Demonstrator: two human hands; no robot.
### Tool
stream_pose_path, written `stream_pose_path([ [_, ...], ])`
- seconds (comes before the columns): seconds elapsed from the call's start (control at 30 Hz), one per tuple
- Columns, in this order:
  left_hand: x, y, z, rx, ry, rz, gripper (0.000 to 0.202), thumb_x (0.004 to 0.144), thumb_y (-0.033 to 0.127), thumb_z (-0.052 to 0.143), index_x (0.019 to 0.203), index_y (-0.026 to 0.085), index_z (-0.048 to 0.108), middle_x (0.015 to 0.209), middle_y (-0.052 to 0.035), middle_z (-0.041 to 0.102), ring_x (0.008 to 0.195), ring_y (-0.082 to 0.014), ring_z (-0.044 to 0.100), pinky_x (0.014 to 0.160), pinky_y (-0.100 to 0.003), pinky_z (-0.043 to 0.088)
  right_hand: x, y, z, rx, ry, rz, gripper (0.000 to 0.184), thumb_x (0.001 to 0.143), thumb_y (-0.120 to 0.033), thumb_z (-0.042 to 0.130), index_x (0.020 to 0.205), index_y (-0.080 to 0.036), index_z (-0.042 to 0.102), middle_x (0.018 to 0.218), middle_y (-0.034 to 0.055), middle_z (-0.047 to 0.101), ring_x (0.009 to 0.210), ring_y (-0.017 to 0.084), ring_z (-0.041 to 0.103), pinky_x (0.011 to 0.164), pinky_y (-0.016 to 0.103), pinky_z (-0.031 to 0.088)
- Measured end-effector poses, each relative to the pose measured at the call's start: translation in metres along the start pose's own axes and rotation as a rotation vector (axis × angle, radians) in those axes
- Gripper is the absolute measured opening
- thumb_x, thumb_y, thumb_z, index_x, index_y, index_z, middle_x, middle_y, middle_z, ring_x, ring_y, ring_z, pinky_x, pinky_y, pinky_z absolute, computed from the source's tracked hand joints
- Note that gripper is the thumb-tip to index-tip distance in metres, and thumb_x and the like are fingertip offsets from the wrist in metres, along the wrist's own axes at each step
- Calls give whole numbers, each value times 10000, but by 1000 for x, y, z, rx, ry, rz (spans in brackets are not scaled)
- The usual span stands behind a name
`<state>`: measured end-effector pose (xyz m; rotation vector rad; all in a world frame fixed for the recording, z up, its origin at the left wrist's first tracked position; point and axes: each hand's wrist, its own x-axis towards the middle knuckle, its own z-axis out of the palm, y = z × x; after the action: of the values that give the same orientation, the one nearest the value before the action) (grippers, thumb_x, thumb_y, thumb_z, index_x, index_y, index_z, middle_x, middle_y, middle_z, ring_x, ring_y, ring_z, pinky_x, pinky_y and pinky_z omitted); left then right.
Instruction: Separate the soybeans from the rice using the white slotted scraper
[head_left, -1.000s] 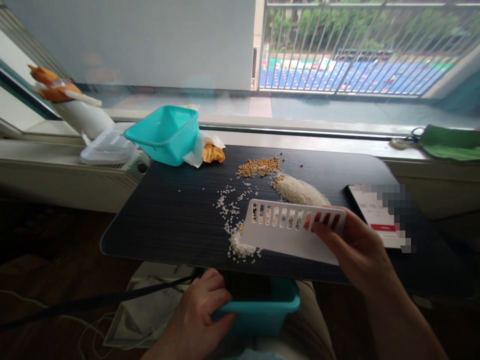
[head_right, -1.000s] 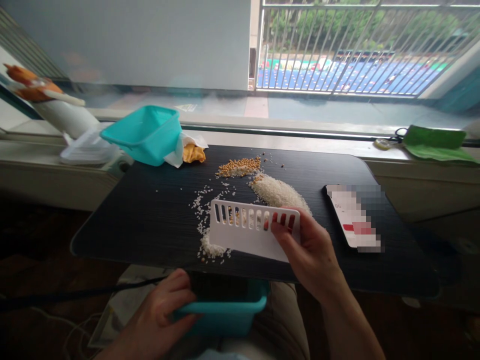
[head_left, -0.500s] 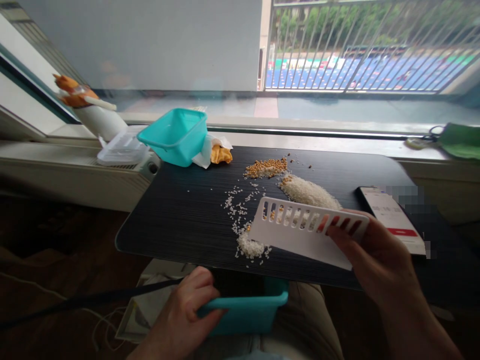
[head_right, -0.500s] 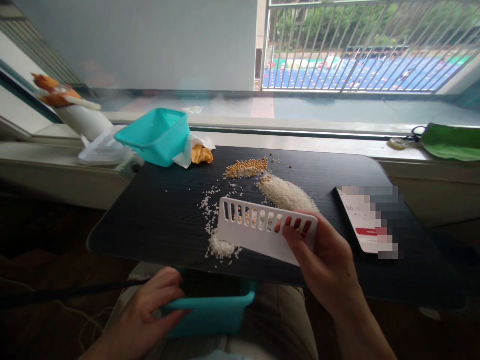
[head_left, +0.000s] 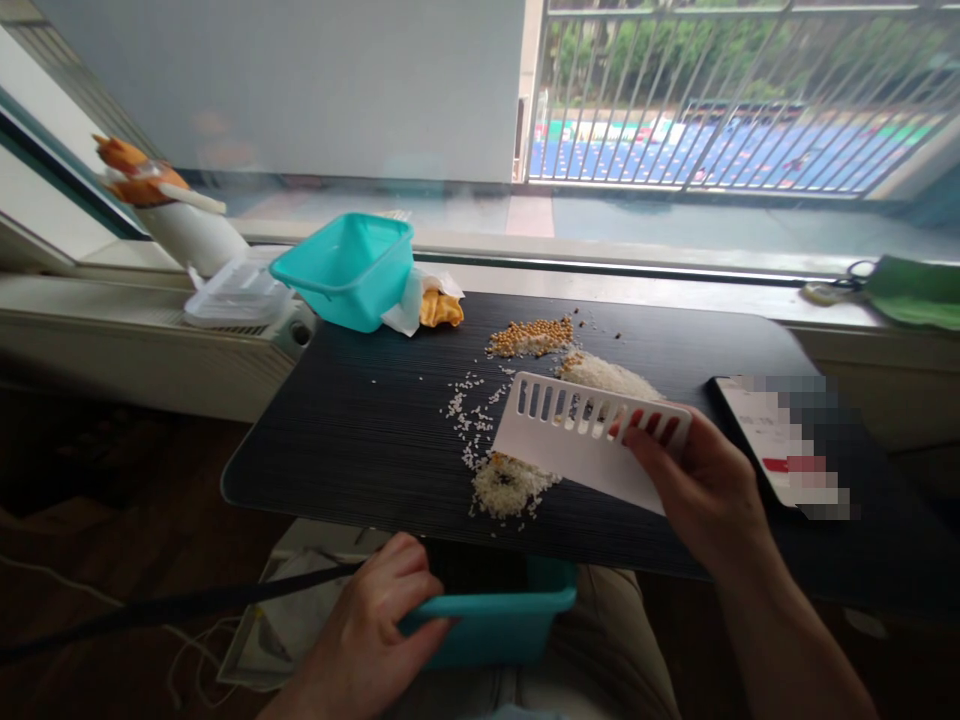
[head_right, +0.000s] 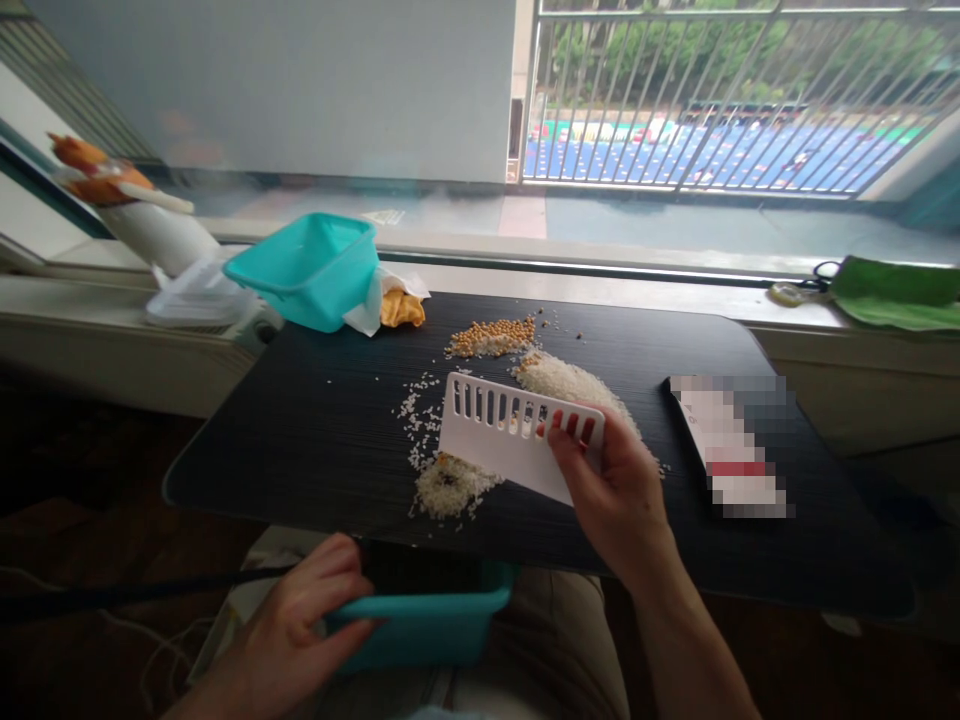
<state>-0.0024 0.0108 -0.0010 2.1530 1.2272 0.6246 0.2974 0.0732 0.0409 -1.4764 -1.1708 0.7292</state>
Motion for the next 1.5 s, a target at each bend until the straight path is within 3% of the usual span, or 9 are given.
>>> stream_pose_path([
  [0.13, -1, -2, 1, -2, -10, -6, 191, 787, 24, 602, 674, 173, 638, 698, -7, 570, 748, -182, 571, 638, -257, 428, -2, -2, -3, 1, -32, 37, 140, 840, -359, 734, 893, -230, 723, 776, 6, 734, 665, 156, 631, 600, 247, 501],
  [0.37, -2, -2, 3, -16, 4, -16, 186, 802, 43, 591, 684, 177, 642, 701, -6, 565, 752, -182, 564, 647, -260, 427, -16, -16, -10, 66, 48, 119, 120, 825, -322, 742, 918, -247, 728, 808, 2, 743, 706, 171, 646, 639, 261, 528],
  [0.57, -1, -1, 3, -10, 11, -17, 192, 797, 44, 593, 669, 182, 637, 692, -2, 561, 737, -177, 566, 635, -256, 423, -15, -9, -15, 6, 32, 128, 143, 828, -352, 741, 922, -246, 722, 725, -8, 686, 643, 155, 587, 559, 244, 480],
  [1.0, 0, 1, 2, -3, 0, -17, 199, 810, 72, 578, 664, 192, 638, 688, 0, 566, 730, -179, 565, 623, -255, 436, -17, -5, -16, -20, -1, 131, 181, 828, -386, 737, 930, -237, 720, 805, 4, 739, 697, 172, 641, 626, 256, 515],
  [1.5, -1, -1, 2, 3, 9, -11, 198, 801, 45, 588, 674, 188, 640, 699, -1, 569, 740, -182, 572, 634, -258, 435, -15, -2, -16, -20, -17, 109, 199, 831, -402, 741, 931, -230, 729, 758, 11, 715, 653, 178, 640, 559, 257, 508],
])
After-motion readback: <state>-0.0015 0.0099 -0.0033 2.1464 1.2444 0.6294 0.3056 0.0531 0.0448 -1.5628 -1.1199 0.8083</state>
